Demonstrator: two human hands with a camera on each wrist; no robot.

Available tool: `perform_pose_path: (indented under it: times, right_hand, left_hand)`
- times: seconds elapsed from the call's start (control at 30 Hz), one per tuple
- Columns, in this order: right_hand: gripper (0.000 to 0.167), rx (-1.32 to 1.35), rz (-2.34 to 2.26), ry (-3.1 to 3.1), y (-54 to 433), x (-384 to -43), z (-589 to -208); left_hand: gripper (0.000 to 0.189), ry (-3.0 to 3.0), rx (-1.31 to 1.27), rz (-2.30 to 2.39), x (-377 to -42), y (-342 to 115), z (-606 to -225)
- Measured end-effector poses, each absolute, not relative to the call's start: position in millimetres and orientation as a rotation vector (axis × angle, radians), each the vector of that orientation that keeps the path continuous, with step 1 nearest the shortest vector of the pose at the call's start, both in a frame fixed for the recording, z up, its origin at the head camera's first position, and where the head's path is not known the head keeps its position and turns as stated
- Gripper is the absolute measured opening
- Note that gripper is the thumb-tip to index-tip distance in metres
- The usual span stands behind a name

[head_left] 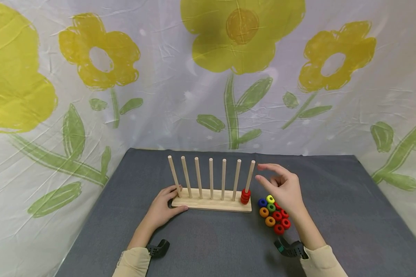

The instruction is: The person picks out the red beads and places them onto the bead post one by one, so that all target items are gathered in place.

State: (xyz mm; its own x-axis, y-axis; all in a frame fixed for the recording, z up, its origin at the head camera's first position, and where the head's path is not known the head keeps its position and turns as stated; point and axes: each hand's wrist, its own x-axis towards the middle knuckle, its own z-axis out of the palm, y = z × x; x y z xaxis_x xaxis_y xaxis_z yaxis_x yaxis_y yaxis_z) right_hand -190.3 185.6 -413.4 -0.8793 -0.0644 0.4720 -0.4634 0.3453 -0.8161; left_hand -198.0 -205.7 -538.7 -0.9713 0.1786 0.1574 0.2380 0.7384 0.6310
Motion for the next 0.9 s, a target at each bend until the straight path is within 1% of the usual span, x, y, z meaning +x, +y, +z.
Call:
perform_pose_path:
  times: [0.9]
  right_hand:
    - [0.029, 0.332, 1.542, -2.353, 214, -174, -453]
  left_hand:
    - [0.077, -2.875, -0.332, -1.055, -198, -206, -538]
